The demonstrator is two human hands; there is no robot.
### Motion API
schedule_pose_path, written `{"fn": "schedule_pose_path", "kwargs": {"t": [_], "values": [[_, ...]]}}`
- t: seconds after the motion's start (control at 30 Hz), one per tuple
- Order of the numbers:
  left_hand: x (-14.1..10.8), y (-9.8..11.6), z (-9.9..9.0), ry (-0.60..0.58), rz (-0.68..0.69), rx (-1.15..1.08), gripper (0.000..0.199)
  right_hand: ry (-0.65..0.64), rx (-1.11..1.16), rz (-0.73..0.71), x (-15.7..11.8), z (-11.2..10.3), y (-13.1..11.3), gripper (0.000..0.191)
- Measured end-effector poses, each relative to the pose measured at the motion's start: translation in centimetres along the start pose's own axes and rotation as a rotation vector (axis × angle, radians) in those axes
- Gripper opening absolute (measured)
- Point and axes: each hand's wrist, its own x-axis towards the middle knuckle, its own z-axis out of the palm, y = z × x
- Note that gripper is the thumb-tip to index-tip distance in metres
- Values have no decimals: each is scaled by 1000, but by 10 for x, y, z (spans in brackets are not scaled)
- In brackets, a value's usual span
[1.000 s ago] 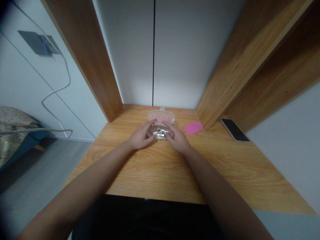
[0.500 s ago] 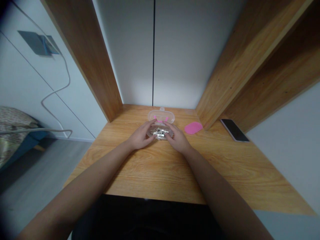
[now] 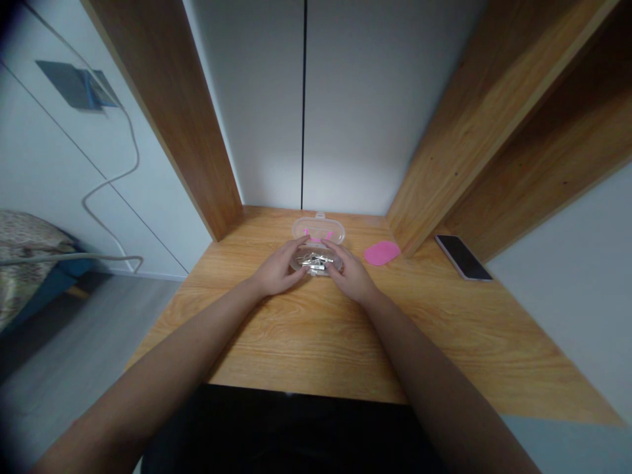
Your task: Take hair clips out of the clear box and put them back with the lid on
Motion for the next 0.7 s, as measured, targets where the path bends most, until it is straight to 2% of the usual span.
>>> {"fn": "schedule_pose_path", "kwargs": {"t": [0.7], "values": [[0, 3, -3, -11, -15, 8, 72, -9, -18, 9, 0, -1, -2, 61]]}}
